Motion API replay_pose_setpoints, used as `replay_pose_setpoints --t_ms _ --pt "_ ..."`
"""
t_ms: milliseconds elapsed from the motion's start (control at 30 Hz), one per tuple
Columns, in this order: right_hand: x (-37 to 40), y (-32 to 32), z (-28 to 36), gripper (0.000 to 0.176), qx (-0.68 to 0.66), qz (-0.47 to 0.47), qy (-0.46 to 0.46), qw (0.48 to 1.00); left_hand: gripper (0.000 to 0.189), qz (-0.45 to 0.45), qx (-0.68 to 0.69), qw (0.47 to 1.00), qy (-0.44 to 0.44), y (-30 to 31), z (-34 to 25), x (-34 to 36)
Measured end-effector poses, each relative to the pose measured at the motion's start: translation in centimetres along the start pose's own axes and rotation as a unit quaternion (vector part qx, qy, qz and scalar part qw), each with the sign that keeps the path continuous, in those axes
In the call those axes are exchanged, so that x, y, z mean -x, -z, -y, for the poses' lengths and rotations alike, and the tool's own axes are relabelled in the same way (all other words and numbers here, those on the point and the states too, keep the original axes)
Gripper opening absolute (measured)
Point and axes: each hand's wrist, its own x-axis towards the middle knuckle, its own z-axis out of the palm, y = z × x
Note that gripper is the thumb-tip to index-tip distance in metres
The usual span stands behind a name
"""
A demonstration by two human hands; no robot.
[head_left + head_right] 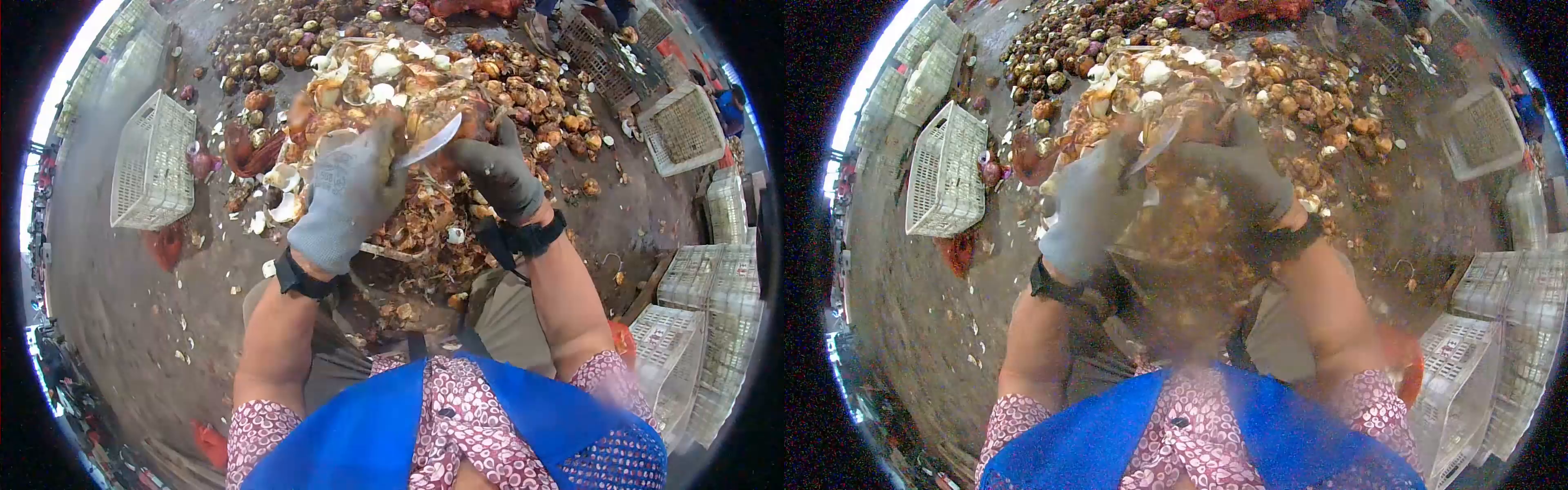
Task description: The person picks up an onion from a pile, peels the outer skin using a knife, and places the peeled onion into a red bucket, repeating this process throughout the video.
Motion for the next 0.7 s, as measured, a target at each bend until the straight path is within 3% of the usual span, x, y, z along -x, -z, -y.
replay_pose_setpoints --t_ms 100,200,433,500,533,567,633,667,700 --pt "-0.6 -0.4 1.7 0.048 -0.032 -0.059 -0.161 0.985 0.05 0.015 -0.006 1.0 -0.012 0.0 -0.6 -0.3" --pt "-0.5 -0.3 1.2 0.046 -0.099 -0.055 -0.141 0.983 0.048 0.019 -0.021 0.999 -0.024 -0.1 -0.9 -0.5" --pt "0.0 -0.8 1.5 0.027 -0.043 -0.036 -0.147 0.988 0.039 0.087 -0.018 0.996 -0.001 -0.3 -1.1 -0.7" --pt "-0.9 -1.3 1.0 0.032 -0.183 -0.076 -0.194 0.961 0.041 0.114 -0.02 0.993 0.036 -0.1 -1.6 -1.0" --pt "-1.0 -0.8 0.8 0.067 -0.065 -0.033 -0.121 0.99 0.044 0.14 -0.022 0.988 0.067 0.0 -1.8 -1.1" --pt "-1.2 -0.8 0.1 0.067 -0.066 -0.031 -0.125 0.989 0.044 0.142 -0.021 0.987 0.071 -0.2 -1.6 -1.1" --pt "-1.4 -1.2 -1.0 0.074 -0.011 -0.019 0.003 1.0 0.05 0.1 0.019 0.992 0.07 -0.7 -1.2 -1.2" --pt "-1.1 -1.2 -0.6 0.063 -0.007 -0.027 -0.044 0.999 0.052 0.148 0.04 0.981 0.119 -0.5 -1.3 -1.3" --pt "-0.9 -1.3 -0.1 0.063 -0.006 -0.027 -0.043 0.999 0.052 0.147 0.041 0.981 0.118 -0.4 -1.4 -1.3"
